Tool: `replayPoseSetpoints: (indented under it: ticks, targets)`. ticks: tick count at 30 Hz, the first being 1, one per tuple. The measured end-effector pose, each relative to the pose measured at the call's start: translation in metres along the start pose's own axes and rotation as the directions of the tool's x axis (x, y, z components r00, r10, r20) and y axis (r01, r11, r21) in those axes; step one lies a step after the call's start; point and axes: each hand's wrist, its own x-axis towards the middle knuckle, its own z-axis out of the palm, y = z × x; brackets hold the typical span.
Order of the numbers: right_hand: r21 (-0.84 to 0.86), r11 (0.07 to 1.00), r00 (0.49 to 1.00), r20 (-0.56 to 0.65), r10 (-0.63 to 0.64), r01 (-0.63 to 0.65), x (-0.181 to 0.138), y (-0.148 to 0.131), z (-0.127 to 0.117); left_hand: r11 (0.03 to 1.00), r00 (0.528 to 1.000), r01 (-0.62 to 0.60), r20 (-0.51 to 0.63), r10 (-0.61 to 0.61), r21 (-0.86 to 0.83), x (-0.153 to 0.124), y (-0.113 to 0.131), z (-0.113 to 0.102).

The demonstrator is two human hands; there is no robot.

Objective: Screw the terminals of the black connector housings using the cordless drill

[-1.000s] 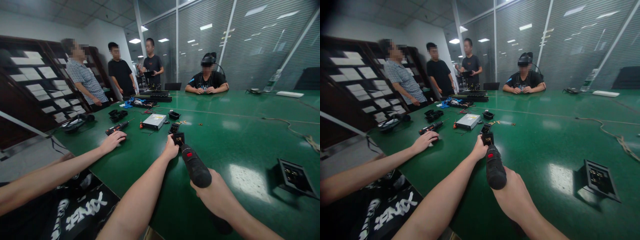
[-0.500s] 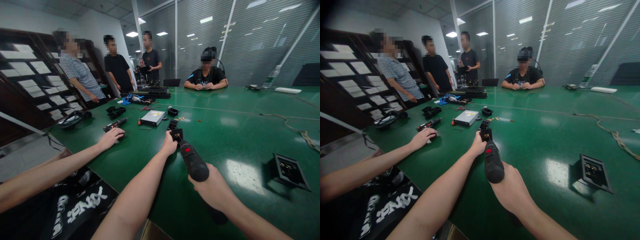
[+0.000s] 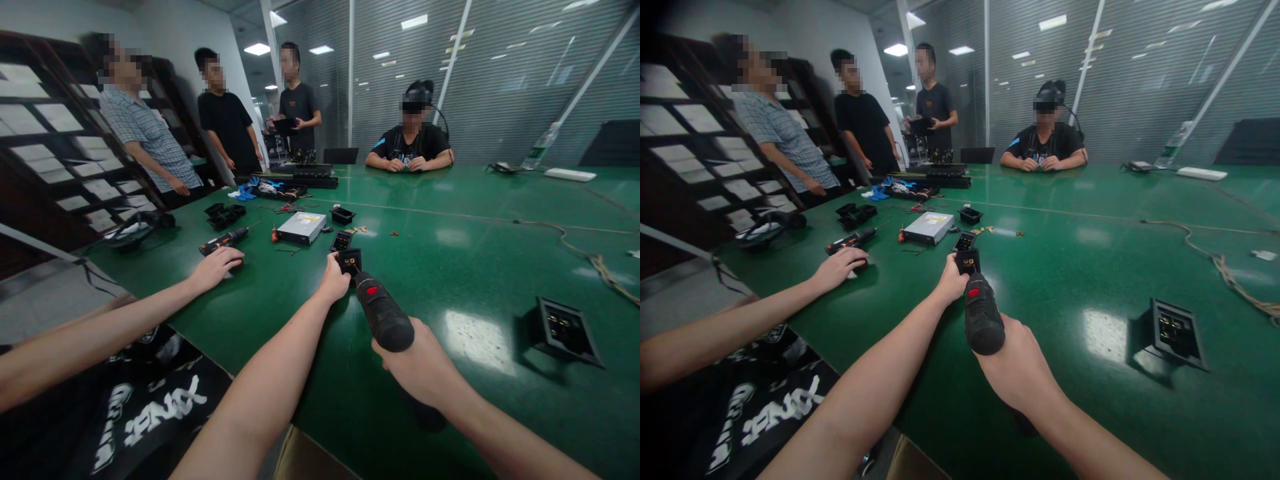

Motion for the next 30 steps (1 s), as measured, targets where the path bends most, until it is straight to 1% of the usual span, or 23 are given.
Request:
replayPoseSetpoints:
  ticks: [4, 10, 13, 17, 23, 26, 30]
  targets:
    - [0.011, 1.000, 1.000, 0.000, -0.004, 0.004, -0.001, 0.001, 0.000, 0.999, 1.000, -0.030, -0.007, 0.030, -0.012, 0.001, -0.003, 0.000]
    - [0.035, 0.998, 0.998, 0.045, 0.043, -0.044, -0.010, 0.000, 0.002, 0.997, 0.998, -0.052, -0.034, 0.051, -0.054, 0.002, -0.002, -0.001]
    - [0.020, 1.000, 1.000, 0.014, 0.015, -0.016, -0.018, -0.001, 0.003, 0.997, 0.998, -0.052, -0.037, 0.049, -0.062, 0.002, -0.002, -0.001]
    - [-0.016, 0.999, 0.999, -0.022, -0.044, 0.044, -0.023, -0.004, 0.005, 0.998, 0.999, -0.030, -0.012, 0.030, -0.049, 0.003, 0.000, -0.001]
    - [-0.030, 0.998, 0.996, -0.063, -0.063, 0.061, -0.015, -0.004, 0.004, 0.998, 1.000, -0.001, 0.008, 0.001, -0.058, -0.001, 0.010, 0.002]
    - [0.000, 0.998, 0.997, -0.040, -0.065, 0.065, -0.009, -0.001, 0.002, 0.997, 1.000, 0.030, 0.009, -0.030, -0.066, -0.002, 0.014, 0.003]
    - [0.003, 0.998, 0.998, -0.025, -0.058, 0.059, -0.004, 0.002, 0.001, 0.997, 0.999, 0.038, 0.025, -0.037, -0.064, -0.004, 0.018, 0.003]
